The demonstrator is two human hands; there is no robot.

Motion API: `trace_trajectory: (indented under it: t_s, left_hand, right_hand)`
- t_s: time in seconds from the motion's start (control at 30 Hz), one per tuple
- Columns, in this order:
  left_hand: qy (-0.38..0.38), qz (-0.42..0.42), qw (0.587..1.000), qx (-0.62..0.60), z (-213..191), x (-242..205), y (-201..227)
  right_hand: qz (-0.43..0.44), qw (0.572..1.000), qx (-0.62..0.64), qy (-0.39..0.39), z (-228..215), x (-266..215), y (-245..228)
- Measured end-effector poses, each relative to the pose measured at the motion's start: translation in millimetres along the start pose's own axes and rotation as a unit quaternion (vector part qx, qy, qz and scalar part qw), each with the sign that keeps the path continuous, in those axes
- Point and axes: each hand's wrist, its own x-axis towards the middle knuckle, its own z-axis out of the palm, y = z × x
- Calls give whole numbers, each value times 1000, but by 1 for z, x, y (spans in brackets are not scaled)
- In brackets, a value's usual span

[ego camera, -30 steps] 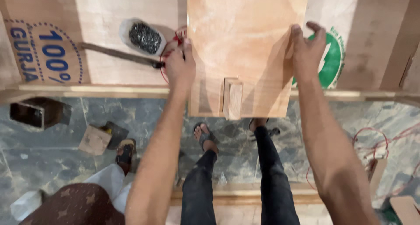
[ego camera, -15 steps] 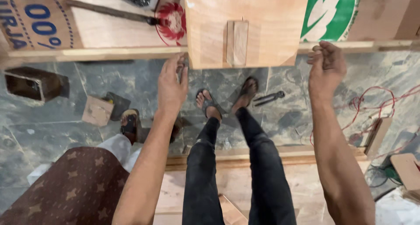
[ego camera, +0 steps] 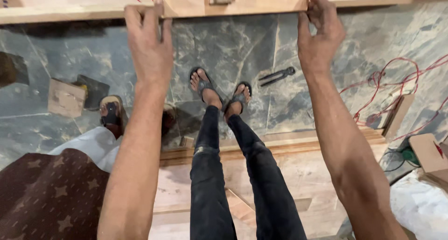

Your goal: The person positions wooden components together on the floor and hammers nails into the joints to secure them. They handle a hammer and individual nails, reaching into a container to retrieve more nails as they work around the edges of the structure.

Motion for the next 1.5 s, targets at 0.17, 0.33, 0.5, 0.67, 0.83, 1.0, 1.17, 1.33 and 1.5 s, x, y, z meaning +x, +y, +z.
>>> trace_trajectory:
  t_s: [0.17, 0.33, 0.5, 0.67, 0.83, 1.0, 1.17, 1.33, 1.5]
  left_hand:
    - [44, 26, 999, -6, 4, -4, -5]
    - [41, 19, 999, -16, 4, -3, -4]
    - [39, 4, 999, -22, 1, -2, 2]
    - [53, 7, 999, -8, 2, -1, 3]
    - [69, 25, 997, -18, 3, -1, -1]
    - [36, 22, 999, -26, -1, 0, -6]
    - [38, 48, 998, -18, -4, 4, -10]
    - [29, 31, 998, -39, -7, 6, -7]
    - [26, 18, 999, -28, -9, 8, -1]
  right_hand:
    - [-71, 997, -20, -12, -5, 3, -6]
    - [-104, 993, -20, -46, -15, 11, -8]
    - [-79, 993, 7, -84, -19, 15, 1]
    - [-52, 994, 22, -90, -18, 15, 7]
    - [-75, 995, 27, -67, -16, 16, 5]
    - [-121, 989, -51, -63, -16, 10, 0]
    - [-112, 992, -47, -43, -13, 12, -4]
    - [-130, 989, -62, -38, -15, 12, -6]
    - [-126, 990, -54, -36, -15, 13, -9]
